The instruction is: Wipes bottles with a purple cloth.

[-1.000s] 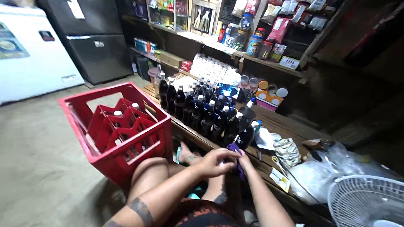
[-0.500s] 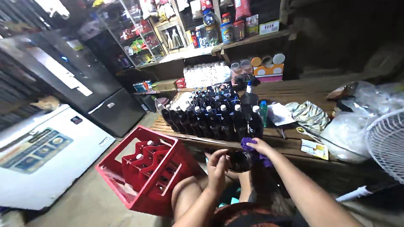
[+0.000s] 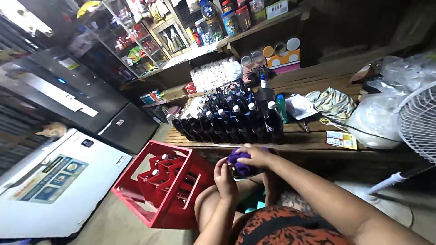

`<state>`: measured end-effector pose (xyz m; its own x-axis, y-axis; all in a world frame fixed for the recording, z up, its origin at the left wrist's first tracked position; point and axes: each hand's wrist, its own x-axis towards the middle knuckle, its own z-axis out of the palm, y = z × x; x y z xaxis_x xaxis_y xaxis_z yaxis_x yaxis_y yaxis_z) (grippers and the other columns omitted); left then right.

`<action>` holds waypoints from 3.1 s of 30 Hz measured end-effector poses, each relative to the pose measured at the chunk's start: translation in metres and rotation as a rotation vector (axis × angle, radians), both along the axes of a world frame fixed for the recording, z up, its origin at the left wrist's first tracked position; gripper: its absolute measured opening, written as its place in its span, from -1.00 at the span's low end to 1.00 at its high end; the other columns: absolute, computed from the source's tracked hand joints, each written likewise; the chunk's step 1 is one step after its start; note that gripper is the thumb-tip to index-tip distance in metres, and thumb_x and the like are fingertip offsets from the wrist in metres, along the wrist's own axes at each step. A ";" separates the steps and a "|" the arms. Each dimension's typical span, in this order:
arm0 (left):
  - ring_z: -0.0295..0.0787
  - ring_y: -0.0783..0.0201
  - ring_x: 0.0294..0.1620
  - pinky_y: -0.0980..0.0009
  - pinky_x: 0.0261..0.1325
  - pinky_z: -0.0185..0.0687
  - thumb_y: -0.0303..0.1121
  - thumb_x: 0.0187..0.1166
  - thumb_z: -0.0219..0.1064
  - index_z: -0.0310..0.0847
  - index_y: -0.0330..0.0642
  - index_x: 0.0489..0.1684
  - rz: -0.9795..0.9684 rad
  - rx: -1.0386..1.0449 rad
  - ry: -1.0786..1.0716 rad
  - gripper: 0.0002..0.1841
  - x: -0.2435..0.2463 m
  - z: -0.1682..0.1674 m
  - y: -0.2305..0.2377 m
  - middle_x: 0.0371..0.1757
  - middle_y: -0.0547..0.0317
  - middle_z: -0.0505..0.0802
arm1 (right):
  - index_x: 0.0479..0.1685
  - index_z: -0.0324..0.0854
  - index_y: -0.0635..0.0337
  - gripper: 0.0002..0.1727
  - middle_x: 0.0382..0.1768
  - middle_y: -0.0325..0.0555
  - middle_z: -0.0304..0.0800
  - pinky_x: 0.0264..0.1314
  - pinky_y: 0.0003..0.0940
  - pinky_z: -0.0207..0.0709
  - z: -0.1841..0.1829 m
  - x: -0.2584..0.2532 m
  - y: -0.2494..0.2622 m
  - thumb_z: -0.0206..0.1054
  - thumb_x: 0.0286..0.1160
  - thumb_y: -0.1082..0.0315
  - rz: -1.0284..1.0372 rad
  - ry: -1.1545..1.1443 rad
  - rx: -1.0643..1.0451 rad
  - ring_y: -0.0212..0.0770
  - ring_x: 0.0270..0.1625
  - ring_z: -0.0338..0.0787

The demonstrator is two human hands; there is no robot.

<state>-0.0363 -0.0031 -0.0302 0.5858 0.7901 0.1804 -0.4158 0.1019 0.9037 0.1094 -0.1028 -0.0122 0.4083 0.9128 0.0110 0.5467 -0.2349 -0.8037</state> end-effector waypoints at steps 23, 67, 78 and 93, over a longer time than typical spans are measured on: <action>0.74 0.49 -0.44 0.51 -0.24 0.73 -0.53 0.51 0.11 0.73 -0.19 -0.07 -0.094 0.163 -0.067 -0.74 -0.006 -0.002 -0.018 -0.41 0.32 0.84 | 0.41 0.68 0.09 -0.50 0.45 0.23 0.62 0.60 0.30 0.30 -0.008 0.017 -0.008 0.19 0.72 -0.03 -0.112 0.053 -0.091 0.22 0.55 0.55; 0.74 0.47 -0.46 0.52 -0.27 0.72 -0.50 0.53 0.04 0.66 -0.27 -0.02 -0.026 0.083 0.004 -0.73 -0.012 -0.009 -0.010 -0.44 0.29 0.80 | 0.50 0.61 0.00 -0.47 0.51 0.31 0.51 0.60 0.29 0.28 -0.059 0.054 -0.033 0.21 0.71 -0.07 -0.393 0.142 -0.172 0.32 0.58 0.47; 0.76 0.44 -0.35 0.49 -0.20 0.73 -0.52 0.63 -0.05 0.52 -0.38 0.13 0.052 -0.011 0.105 -0.72 -0.011 0.003 -0.012 -0.32 0.22 0.78 | 0.57 0.54 -0.29 -0.51 0.56 0.18 0.45 0.58 0.55 0.07 0.023 -0.039 0.010 0.16 0.68 -0.01 -0.012 -0.051 -0.158 0.31 0.59 0.43; 0.76 0.48 -0.38 0.52 -0.18 0.74 -0.52 0.59 0.01 0.61 -0.31 0.04 -0.017 0.080 0.060 -0.73 -0.018 0.006 -0.025 -0.35 0.29 0.81 | 0.64 0.48 -0.08 -0.42 0.63 0.37 0.35 0.61 0.37 0.23 -0.028 0.036 -0.022 0.15 0.70 -0.07 -0.448 0.229 -0.369 0.37 0.66 0.37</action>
<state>-0.0540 -0.0280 -0.0246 0.6109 0.7642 0.2069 -0.3599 0.0353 0.9323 0.1450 -0.1250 -0.0401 0.7073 0.5789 -0.4057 0.1537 -0.6862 -0.7110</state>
